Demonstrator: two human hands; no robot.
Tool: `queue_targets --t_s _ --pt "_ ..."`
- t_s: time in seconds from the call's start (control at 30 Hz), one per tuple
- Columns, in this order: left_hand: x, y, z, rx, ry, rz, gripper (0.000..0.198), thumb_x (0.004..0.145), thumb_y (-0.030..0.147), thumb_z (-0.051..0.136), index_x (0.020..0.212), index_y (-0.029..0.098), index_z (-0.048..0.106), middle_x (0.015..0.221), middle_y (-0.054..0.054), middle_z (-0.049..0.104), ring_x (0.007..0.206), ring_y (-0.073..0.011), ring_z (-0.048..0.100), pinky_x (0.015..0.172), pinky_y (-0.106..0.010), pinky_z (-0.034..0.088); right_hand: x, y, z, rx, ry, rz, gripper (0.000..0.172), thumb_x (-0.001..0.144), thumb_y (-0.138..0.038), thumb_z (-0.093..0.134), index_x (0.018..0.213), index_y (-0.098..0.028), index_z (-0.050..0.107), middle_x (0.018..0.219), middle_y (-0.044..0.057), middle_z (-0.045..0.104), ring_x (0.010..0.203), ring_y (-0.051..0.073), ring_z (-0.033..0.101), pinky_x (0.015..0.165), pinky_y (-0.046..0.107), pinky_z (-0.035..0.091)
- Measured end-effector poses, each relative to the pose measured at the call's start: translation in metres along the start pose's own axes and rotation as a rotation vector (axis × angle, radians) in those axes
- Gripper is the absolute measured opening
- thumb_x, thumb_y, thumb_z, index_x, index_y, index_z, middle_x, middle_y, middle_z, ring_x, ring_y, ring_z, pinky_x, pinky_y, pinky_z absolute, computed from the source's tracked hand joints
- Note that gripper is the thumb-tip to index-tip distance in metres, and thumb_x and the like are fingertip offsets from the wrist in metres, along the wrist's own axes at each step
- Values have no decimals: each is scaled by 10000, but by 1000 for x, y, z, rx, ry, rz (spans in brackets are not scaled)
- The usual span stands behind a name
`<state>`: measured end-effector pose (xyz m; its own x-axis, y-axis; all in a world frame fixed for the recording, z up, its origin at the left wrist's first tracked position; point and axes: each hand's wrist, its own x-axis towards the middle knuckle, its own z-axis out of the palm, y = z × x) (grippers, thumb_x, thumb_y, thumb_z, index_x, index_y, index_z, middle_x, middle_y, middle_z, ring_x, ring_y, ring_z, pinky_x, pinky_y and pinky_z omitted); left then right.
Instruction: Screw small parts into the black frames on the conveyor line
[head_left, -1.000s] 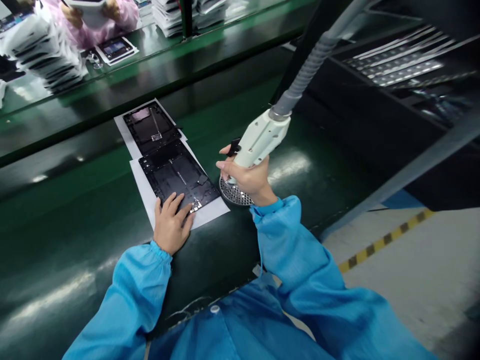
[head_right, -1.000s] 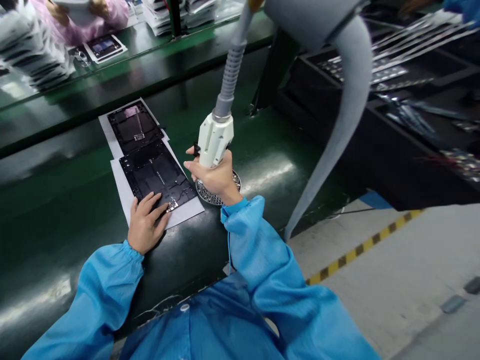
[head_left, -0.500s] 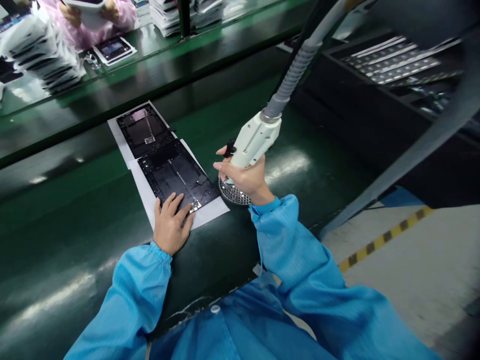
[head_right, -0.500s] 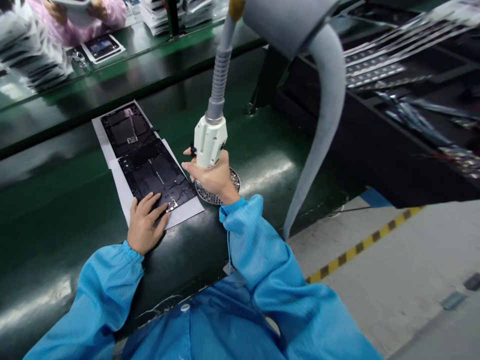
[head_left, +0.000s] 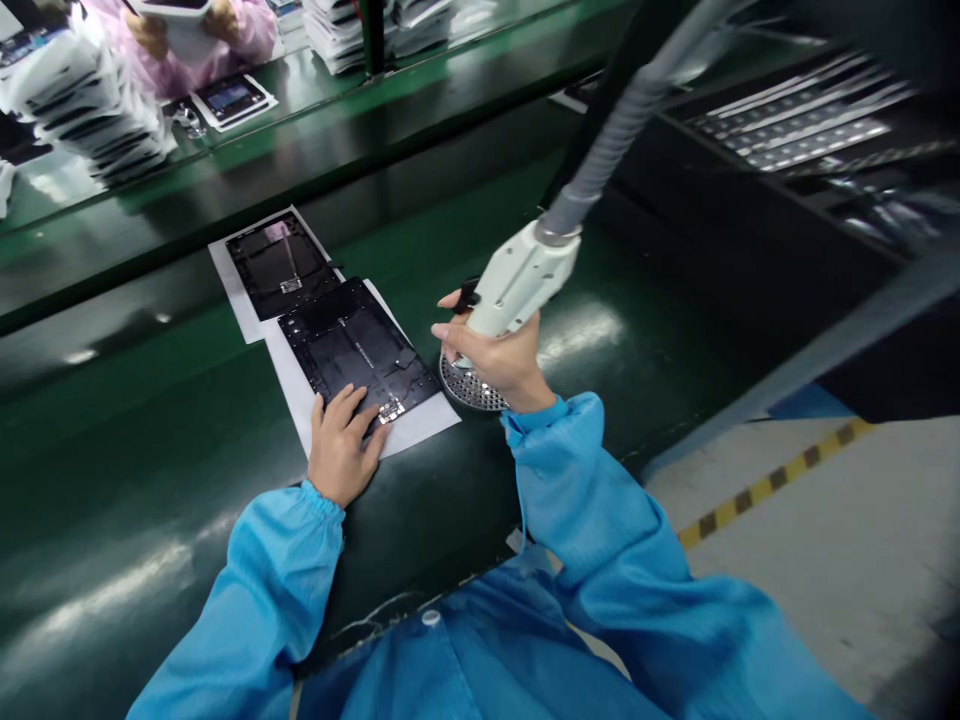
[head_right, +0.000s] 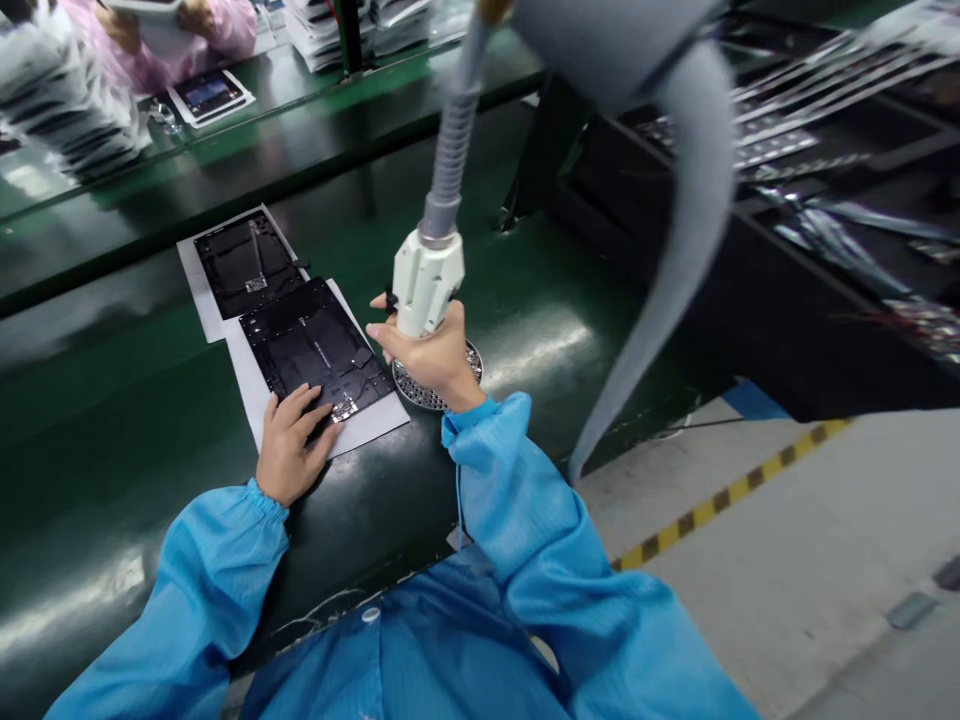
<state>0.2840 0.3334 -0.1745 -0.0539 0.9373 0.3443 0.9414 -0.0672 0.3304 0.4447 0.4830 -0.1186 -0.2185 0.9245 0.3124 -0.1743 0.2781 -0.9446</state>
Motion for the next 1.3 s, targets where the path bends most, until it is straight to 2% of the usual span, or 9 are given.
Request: queue_targets --t_s 0.07,0.17,0.33,0.47,0.67,0.77,0.93,1.3 --pt "0 0 2 -10 13 -24 261 897 350 589 1061 178 695 1261 -134 623 1262 -292 508 1116 -556 272 -3 -5 3 38 7 -42 233 664 -253 750 838 -210 602 463 -95 539 386 95 511 447 269 461" --pt "1 1 4 3 12 -37 255 896 371 589 1033 199 717 1267 -125 622 1268 -291 502 1114 -553 285 -12 -13 17 67 -48 -53 249 694 -293 742 874 -216 588 470 -95 536 404 100 527 470 277 482" --pt "1 5 3 36 -51 -22 294 906 399 562 1083 221 715 1330 -125 579 1290 -316 471 1102 -593 285 -30 -16 48 41 -205 54 285 687 -354 746 876 -200 600 494 -75 552 437 109 547 498 289 504" --pt "2 8 1 16 -109 -28 317 910 406 545 1120 228 704 1351 -124 559 1311 -322 440 1114 -606 257 -39 -8 60 35 -232 111 347 657 -382 765 892 -185 603 521 -69 554 446 100 534 482 273 490" --pt "4 12 -1 3 -134 -27 320 924 392 514 1128 226 695 1348 -118 557 1320 -317 423 1122 -605 240 -43 3 60 28 -263 119 281 677 -304 729 897 -185 602 552 -63 551 467 97 533 512 275 504" --pt "4 12 -1 -9 -142 -32 327 922 384 518 1142 212 690 1338 -124 562 1319 -326 423 1120 -609 241 -45 5 60 -14 -270 100 253 690 -277 716 895 -183 603 566 -62 555 504 101 551 573 285 525" --pt "4 13 0 -6 -148 -33 321 918 379 524 1153 229 685 1329 -110 571 1327 -320 418 1133 -597 229 -48 4 60 -75 -276 79 249 695 -271 720 908 -182 625 581 -52 569 560 116 584 672 313 555" --pt "3 13 -1 -11 -158 -43 347 920 364 517 1206 217 647 1357 -105 555 1337 -321 405 1138 -587 222 -48 3 58 -59 -316 85 214 699 -334 737 799 -204 600 543 -43 563 597 148 616 711 357 580"
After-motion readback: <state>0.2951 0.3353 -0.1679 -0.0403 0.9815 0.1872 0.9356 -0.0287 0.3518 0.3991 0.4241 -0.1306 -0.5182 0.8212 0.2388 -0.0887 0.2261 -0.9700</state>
